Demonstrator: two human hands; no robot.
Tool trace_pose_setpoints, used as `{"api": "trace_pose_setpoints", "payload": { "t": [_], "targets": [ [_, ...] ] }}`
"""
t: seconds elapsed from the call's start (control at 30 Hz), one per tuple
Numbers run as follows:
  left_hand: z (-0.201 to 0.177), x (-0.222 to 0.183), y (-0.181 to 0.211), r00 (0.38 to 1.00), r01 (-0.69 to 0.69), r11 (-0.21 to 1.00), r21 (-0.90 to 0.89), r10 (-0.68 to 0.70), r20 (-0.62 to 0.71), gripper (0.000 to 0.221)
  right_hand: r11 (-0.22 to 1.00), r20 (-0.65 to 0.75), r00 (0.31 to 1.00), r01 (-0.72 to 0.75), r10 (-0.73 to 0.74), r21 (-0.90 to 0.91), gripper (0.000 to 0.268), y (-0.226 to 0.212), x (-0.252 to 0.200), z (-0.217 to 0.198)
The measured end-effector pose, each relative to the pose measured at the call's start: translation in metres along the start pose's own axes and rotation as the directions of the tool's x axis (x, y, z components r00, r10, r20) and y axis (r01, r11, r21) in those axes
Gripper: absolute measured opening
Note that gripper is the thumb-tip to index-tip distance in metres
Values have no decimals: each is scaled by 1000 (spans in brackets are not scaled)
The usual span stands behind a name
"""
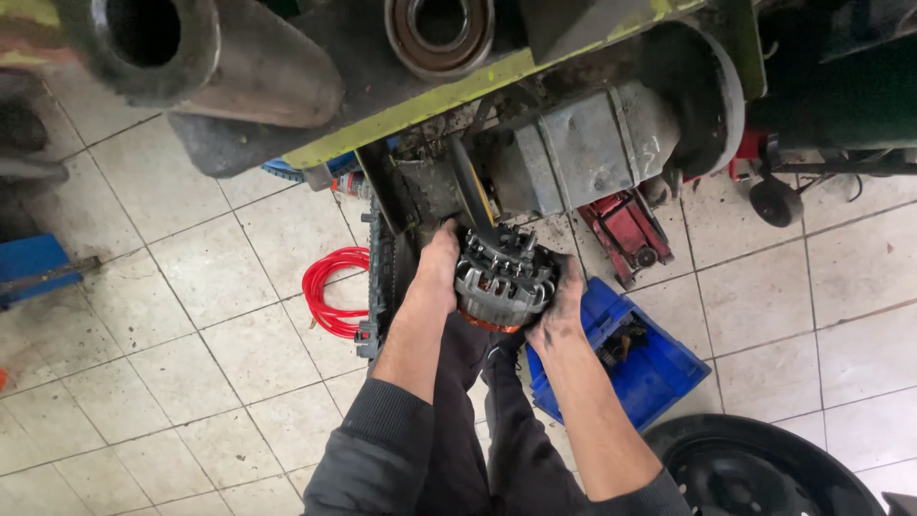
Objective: Inspecting a car alternator in an auto repair shop.
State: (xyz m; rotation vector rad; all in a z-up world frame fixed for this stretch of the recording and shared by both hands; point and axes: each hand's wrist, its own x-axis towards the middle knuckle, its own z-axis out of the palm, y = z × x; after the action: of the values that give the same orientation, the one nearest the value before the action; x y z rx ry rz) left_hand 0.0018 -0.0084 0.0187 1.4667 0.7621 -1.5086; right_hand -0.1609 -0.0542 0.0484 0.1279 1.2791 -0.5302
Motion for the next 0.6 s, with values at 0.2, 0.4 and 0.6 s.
{"api": "trace_pose_setpoints", "payload": {
  "t": [0.2, 0.4, 0.6],
  "targets": [
    [2, -3, 0, 1000, 16, 1000, -7, -16, 1, 59, 999, 72, 997, -8, 11, -33, 56, -3, 5, -6],
    [0, 8, -6, 1000, 6, 999, -44, -5, 29, 58, 998, -26, 998, -63, 63, -19, 61, -11, -5, 9],
    [4, -2, -2, 999, 26, 996, -89, -23, 35, 54, 998, 99, 995, -1, 8, -64, 54, -10, 7, 1]
  ]
}}
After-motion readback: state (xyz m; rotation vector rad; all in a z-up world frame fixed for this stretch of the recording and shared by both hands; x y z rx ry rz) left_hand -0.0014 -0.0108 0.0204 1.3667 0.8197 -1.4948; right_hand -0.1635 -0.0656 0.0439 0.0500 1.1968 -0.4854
